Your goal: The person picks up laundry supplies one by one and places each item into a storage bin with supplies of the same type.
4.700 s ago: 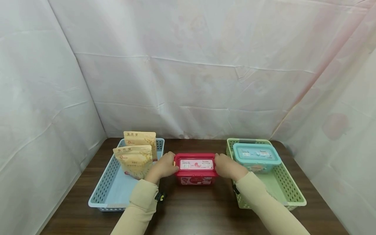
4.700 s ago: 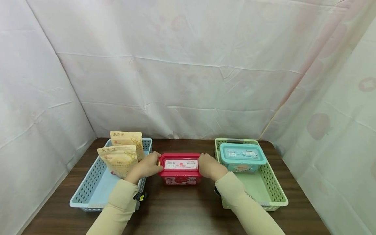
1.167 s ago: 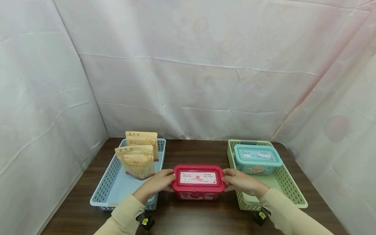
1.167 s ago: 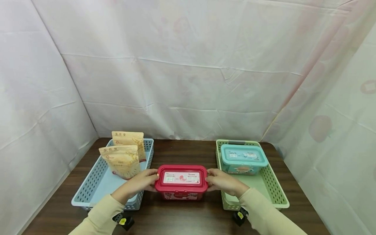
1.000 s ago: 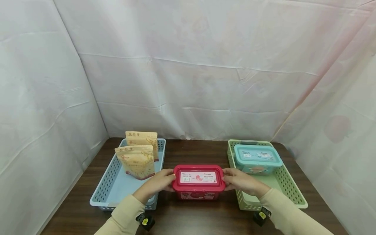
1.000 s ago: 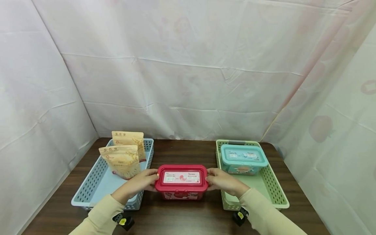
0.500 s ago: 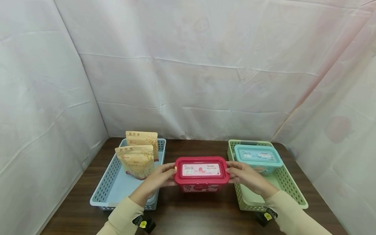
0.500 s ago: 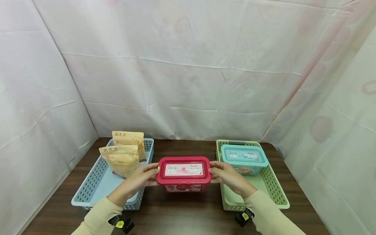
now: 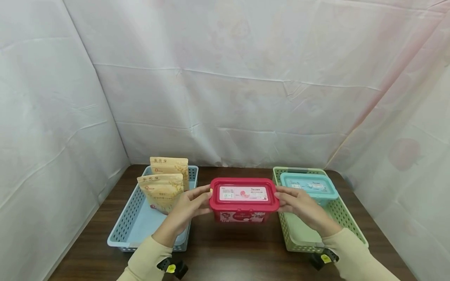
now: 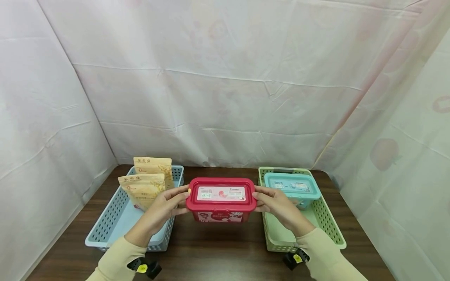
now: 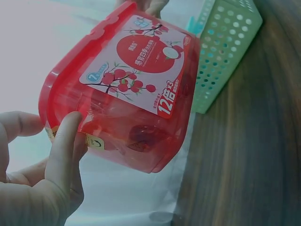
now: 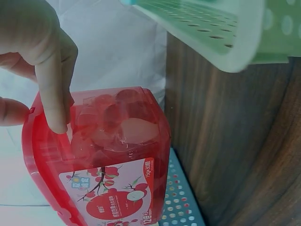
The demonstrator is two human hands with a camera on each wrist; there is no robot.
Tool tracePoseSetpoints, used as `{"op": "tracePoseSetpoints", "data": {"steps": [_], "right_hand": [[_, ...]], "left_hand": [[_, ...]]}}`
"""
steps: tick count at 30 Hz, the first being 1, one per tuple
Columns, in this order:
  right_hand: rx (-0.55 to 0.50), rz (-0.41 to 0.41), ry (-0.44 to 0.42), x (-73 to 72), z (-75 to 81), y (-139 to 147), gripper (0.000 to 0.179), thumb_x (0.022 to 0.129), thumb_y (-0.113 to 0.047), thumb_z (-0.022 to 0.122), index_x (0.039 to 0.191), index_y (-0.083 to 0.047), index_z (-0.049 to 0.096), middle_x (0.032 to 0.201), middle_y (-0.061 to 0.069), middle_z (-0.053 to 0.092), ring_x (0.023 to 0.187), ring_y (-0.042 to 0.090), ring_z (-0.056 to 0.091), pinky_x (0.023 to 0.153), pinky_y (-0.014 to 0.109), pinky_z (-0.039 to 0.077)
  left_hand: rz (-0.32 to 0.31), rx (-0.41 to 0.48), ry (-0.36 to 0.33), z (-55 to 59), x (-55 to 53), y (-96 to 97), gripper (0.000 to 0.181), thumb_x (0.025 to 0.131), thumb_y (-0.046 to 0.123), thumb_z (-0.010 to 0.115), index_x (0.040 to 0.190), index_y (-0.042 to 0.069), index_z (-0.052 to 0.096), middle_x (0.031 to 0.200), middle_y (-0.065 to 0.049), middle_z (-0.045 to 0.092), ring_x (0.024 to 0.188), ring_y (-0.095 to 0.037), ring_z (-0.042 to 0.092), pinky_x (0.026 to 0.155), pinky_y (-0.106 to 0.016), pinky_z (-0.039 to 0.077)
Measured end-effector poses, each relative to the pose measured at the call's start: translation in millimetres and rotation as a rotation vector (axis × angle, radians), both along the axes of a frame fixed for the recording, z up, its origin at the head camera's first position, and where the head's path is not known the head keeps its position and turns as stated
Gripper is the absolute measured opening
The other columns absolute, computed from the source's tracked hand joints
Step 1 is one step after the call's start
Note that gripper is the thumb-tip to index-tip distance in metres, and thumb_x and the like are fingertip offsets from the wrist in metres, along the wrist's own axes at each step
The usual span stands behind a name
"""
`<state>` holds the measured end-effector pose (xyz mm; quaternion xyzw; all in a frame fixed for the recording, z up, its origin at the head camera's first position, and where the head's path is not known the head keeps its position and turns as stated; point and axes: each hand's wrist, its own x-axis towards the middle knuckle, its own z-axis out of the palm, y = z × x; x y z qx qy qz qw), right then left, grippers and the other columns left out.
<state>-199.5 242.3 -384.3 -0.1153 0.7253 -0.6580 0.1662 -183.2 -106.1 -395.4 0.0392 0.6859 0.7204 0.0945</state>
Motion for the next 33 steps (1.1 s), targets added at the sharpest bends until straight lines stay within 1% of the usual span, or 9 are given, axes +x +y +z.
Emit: {"op": "tracePoseSetpoints", "data": {"steps": [3,6,10,16,19,23,25,29,33], "right_hand": [[-0.001,-0.009,0.001,0.1,3.7,1.3,0.064,0.103,-0.021,0.059,0.148,0.015,0.032,0.117,0.018,0.066,0.094,0.020,0.068,0.089,0.039,0.056],[0.001,-0.014,0.005,0.0,6.1,3.3,0.063,0.102,-0.021,0.060,0.148,0.014,0.034,0.121,0.020,0.064,0.096,0.022,0.069,0.089,0.039,0.056],[0.000,-0.024,0.015,0.9,8.5,8.5,0.061,0.103,-0.020,0.059,0.148,0.013,0.034,0.128,0.023,0.060,0.098,0.024,0.069,0.089,0.037,0.056],[0.022,-0.020,0.031,3.5,11.2,20.5,0.061,0.104,-0.021,0.057,0.149,0.012,0.033,0.134,0.024,0.056,0.103,0.025,0.068,0.091,0.035,0.055],[0.024,-0.016,0.046,4.6,12.5,26.9,0.059,0.105,-0.021,0.056,0.149,0.012,0.034,0.135,0.025,0.055,0.104,0.026,0.068,0.092,0.034,0.055],[0.019,-0.018,0.070,6.2,13.4,35.3,0.057,0.105,-0.019,0.054,0.147,0.014,0.035,0.138,0.025,0.052,0.104,0.024,0.068,0.091,0.034,0.055],[0.022,-0.017,0.076,6.7,12.9,39.8,0.057,0.106,-0.018,0.053,0.147,0.015,0.033,0.137,0.023,0.053,0.104,0.023,0.067,0.090,0.034,0.055],[0.032,-0.042,0.054,8.3,11.7,49.6,0.058,0.106,-0.018,0.053,0.147,0.016,0.032,0.134,0.017,0.056,0.103,0.021,0.067,0.090,0.033,0.056],[0.060,-0.093,0.039,11.5,12.0,58.7,0.060,0.105,-0.021,0.054,0.147,0.016,0.031,0.134,0.018,0.055,0.104,0.021,0.066,0.088,0.034,0.056]], "left_hand": [[-0.009,0.000,0.009,3.6,1.0,1.1,0.052,0.097,0.026,0.068,0.142,0.003,0.055,0.128,-0.018,0.064,0.104,-0.027,0.068,0.088,-0.044,0.056],[-0.014,0.002,0.015,5.9,1.3,3.4,0.054,0.097,0.028,0.069,0.143,0.004,0.054,0.127,-0.018,0.064,0.104,-0.027,0.068,0.087,-0.042,0.056],[-0.032,0.021,0.023,7.5,-0.4,8.1,0.055,0.097,0.029,0.069,0.143,0.005,0.054,0.127,-0.018,0.063,0.105,-0.026,0.068,0.088,-0.042,0.056],[-0.077,0.051,0.053,8.6,-3.0,17.3,0.053,0.099,0.024,0.066,0.144,0.001,0.051,0.131,-0.020,0.060,0.106,-0.027,0.067,0.090,-0.045,0.055],[-0.097,0.061,0.071,9.5,-3.6,22.9,0.053,0.100,0.023,0.065,0.145,-0.001,0.050,0.134,-0.021,0.058,0.108,-0.027,0.067,0.090,-0.043,0.055],[-0.109,0.063,0.082,9.9,-4.4,31.2,0.054,0.099,0.023,0.066,0.145,0.000,0.050,0.134,-0.021,0.057,0.110,-0.028,0.066,0.089,-0.041,0.056],[-0.119,0.067,0.085,9.6,-4.7,35.2,0.054,0.099,0.023,0.066,0.145,0.000,0.050,0.134,-0.020,0.058,0.111,-0.028,0.066,0.089,-0.041,0.056],[-0.144,0.083,0.090,8.1,-5.8,44.0,0.053,0.099,0.022,0.065,0.145,0.000,0.050,0.127,-0.019,0.062,0.111,-0.028,0.066,0.090,-0.043,0.055],[-0.163,0.102,0.087,7.9,-7.0,54.0,0.052,0.099,0.022,0.065,0.145,0.002,0.050,0.121,-0.017,0.064,0.112,-0.028,0.066,0.089,-0.041,0.056]]}}
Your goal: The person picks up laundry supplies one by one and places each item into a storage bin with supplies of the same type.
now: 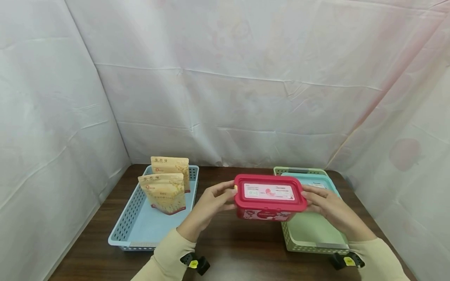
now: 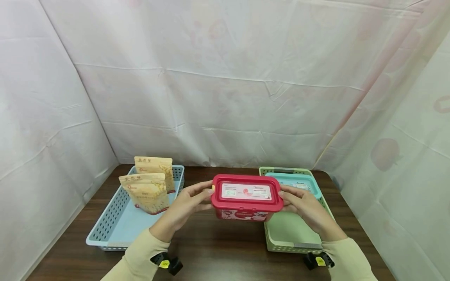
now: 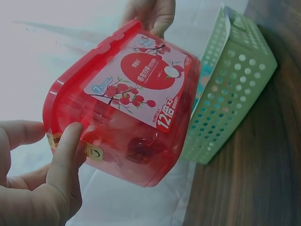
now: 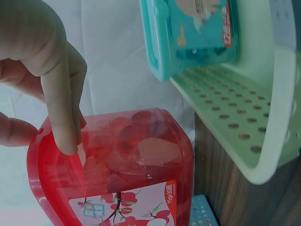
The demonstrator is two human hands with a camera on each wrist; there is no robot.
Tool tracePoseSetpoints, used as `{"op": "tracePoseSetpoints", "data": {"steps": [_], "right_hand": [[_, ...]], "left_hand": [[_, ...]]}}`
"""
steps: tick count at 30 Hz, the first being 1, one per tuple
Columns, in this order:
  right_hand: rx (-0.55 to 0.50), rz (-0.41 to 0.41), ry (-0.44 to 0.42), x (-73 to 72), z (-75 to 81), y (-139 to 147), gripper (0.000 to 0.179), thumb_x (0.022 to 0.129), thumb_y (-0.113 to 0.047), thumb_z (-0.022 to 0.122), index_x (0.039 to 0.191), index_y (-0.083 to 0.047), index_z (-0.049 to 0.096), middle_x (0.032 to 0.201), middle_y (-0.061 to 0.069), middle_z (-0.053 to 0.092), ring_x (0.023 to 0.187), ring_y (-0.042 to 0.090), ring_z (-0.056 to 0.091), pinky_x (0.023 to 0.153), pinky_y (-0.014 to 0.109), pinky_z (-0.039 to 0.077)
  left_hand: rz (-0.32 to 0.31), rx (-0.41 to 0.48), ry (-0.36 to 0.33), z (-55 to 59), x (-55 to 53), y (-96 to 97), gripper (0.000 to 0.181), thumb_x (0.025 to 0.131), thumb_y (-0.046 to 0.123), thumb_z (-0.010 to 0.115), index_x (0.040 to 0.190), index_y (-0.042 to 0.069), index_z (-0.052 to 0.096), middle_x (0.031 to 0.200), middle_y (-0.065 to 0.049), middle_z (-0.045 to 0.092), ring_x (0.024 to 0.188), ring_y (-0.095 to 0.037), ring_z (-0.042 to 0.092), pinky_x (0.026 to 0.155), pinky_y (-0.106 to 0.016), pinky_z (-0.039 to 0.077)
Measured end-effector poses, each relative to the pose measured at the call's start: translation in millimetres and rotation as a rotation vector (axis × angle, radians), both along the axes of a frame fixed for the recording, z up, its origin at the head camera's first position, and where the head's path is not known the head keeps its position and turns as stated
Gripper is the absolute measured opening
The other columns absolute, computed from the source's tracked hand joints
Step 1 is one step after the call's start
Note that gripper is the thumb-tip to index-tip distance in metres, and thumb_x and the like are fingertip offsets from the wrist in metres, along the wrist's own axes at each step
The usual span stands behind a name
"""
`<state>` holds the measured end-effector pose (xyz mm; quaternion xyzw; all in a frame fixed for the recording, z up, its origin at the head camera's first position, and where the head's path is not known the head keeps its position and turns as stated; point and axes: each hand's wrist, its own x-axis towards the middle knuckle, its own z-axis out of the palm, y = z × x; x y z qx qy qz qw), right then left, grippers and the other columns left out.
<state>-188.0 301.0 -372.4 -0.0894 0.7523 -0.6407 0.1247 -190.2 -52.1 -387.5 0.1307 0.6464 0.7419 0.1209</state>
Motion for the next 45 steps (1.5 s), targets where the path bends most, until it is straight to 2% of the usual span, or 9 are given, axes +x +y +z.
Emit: {"op": "tracePoseSetpoints", "data": {"steps": [6,16,24,30,36,39,41,43,45], "right_hand": [[0.036,-0.077,-0.010,4.6,1.3,13.0,0.062,0.104,-0.023,0.057,0.147,0.016,0.033,0.132,0.017,0.056,0.100,0.020,0.067,0.086,0.035,0.057],[0.043,-0.076,0.020,9.4,-1.3,41.5,0.061,0.106,-0.016,0.053,0.146,0.022,0.026,0.119,0.007,0.063,0.096,0.017,0.068,0.083,0.031,0.058],[0.142,-0.131,-0.010,14.3,-1.0,63.5,0.066,0.106,-0.025,0.053,0.149,0.018,0.026,0.120,0.011,0.064,0.098,0.017,0.069,0.083,0.030,0.058],[0.201,-0.165,0.005,20.0,-2.0,80.6,0.061,0.107,-0.027,0.051,0.148,0.015,0.033,0.116,0.004,0.067,0.098,0.015,0.069,0.081,0.032,0.058],[0.253,-0.209,-0.050,26.1,-5.8,101.1,0.059,0.106,-0.035,0.051,0.150,0.003,0.039,0.120,0.008,0.067,0.096,0.014,0.070,0.080,0.036,0.058],[0.269,-0.234,-0.043,27.9,-7.6,110.0,0.055,0.105,-0.037,0.052,0.149,-0.003,0.045,0.119,0.002,0.067,0.096,0.011,0.069,0.079,0.034,0.058],[0.256,-0.250,-0.025,29.1,-8.6,115.3,0.040,0.105,-0.035,0.053,0.142,-0.018,0.056,0.115,-0.005,0.068,0.094,0.009,0.069,0.078,0.032,0.058],[0.213,-0.261,-0.009,30.0,-9.7,120.0,0.023,0.105,-0.030,0.054,0.125,-0.034,0.064,0.110,-0.011,0.069,0.093,0.009,0.069,0.076,0.029,0.058],[0.180,-0.267,0.002,31.1,-10.5,124.0,0.024,0.105,-0.025,0.054,0.111,-0.045,0.065,0.104,-0.013,0.071,0.091,0.009,0.070,0.074,0.027,0.058]], "left_hand": [[-0.015,0.018,0.008,0.2,0.1,14.7,0.049,0.099,0.021,0.065,0.143,0.002,0.052,0.117,-0.015,0.064,0.110,-0.027,0.066,0.088,-0.039,0.056],[-0.040,0.028,0.016,-2.6,-0.5,41.1,0.046,0.099,0.020,0.066,0.141,0.003,0.055,0.113,-0.013,0.066,0.103,-0.026,0.069,0.085,-0.038,0.057],[-0.061,0.056,0.006,-5.3,1.2,63.6,0.047,0.098,0.015,0.067,0.140,-0.001,0.053,0.110,-0.013,0.065,0.098,-0.025,0.070,0.084,-0.040,0.058],[-0.072,0.072,-0.012,-3.9,5.2,83.3,0.043,0.097,0.013,0.068,0.137,0.000,0.055,0.108,-0.012,0.065,0.095,-0.023,0.070,0.082,-0.041,0.058],[-0.098,0.085,-0.008,-3.2,7.5,103.6,0.044,0.097,0.012,0.067,0.138,0.001,0.055,0.108,-0.010,0.063,0.090,-0.017,0.068,0.081,-0.038,0.059],[-0.115,0.099,-0.009,-4.1,8.6,112.6,0.045,0.098,0.010,0.067,0.139,0.000,0.053,0.107,-0.010,0.061,0.089,-0.015,0.066,0.081,-0.036,0.059],[-0.123,0.109,-0.020,-4.8,9.4,118.2,0.045,0.098,0.009,0.067,0.140,0.000,0.053,0.107,-0.009,0.060,0.089,-0.014,0.066,0.081,-0.035,0.058],[-0.133,0.121,-0.031,-5.3,10.0,123.5,0.045,0.098,0.009,0.067,0.140,0.000,0.053,0.108,-0.009,0.059,0.089,-0.014,0.066,0.082,-0.034,0.058],[-0.137,0.131,-0.037,-5.3,10.7,128.3,0.045,0.098,0.009,0.067,0.140,0.001,0.053,0.108,-0.008,0.058,0.090,-0.014,0.066,0.082,-0.034,0.058]]}}
